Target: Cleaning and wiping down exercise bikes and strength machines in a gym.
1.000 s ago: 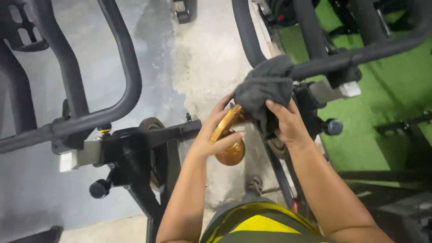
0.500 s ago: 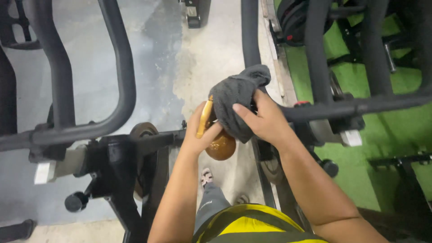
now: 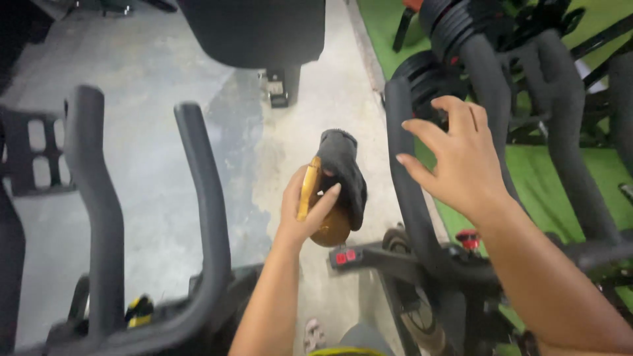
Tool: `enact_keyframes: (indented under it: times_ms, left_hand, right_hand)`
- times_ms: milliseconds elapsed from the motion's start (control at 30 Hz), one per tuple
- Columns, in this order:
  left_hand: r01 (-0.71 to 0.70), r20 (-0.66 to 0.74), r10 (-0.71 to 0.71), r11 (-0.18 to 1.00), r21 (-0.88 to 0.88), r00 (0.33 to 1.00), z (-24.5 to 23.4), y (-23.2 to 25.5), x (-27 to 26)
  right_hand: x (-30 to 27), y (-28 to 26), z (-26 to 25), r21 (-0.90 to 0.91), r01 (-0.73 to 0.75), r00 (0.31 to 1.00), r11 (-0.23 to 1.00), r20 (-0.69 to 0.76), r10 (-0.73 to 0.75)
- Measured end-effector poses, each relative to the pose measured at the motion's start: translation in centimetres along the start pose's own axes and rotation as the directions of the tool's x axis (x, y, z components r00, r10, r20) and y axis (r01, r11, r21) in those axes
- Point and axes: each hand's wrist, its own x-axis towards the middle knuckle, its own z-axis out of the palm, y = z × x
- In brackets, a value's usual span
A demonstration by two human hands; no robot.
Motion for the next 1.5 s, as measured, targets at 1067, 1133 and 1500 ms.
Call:
enact_keyframes:
  times_ms: [1067, 1133, 1500]
  left_hand:
    - [-0.100, 0.194, 0.095, 0.995, 0.014, 0.976, 3.9, -12.4, 25.7]
    - [-0.148, 0.221, 0.144, 0.989, 0.000, 0.965, 3.6, -12.2, 28.1]
    - [-0.240, 0.395, 0.228, 0.971, -0.021, 0.890, 0.9, -12.4, 38.6]
  right_hand:
    - [15.4, 9.8, 6.7, 0.327, -0.400, 0.878, 0.856, 0.405, 0.256]
    - [18.3, 9.9, 7.1, 0.336, -0.337, 0.913, 0.880, 0.345, 0.218]
    - [25.0, 11.5, 14.5, 0.171, -0.368, 0.718, 0.914, 0.677, 0.162]
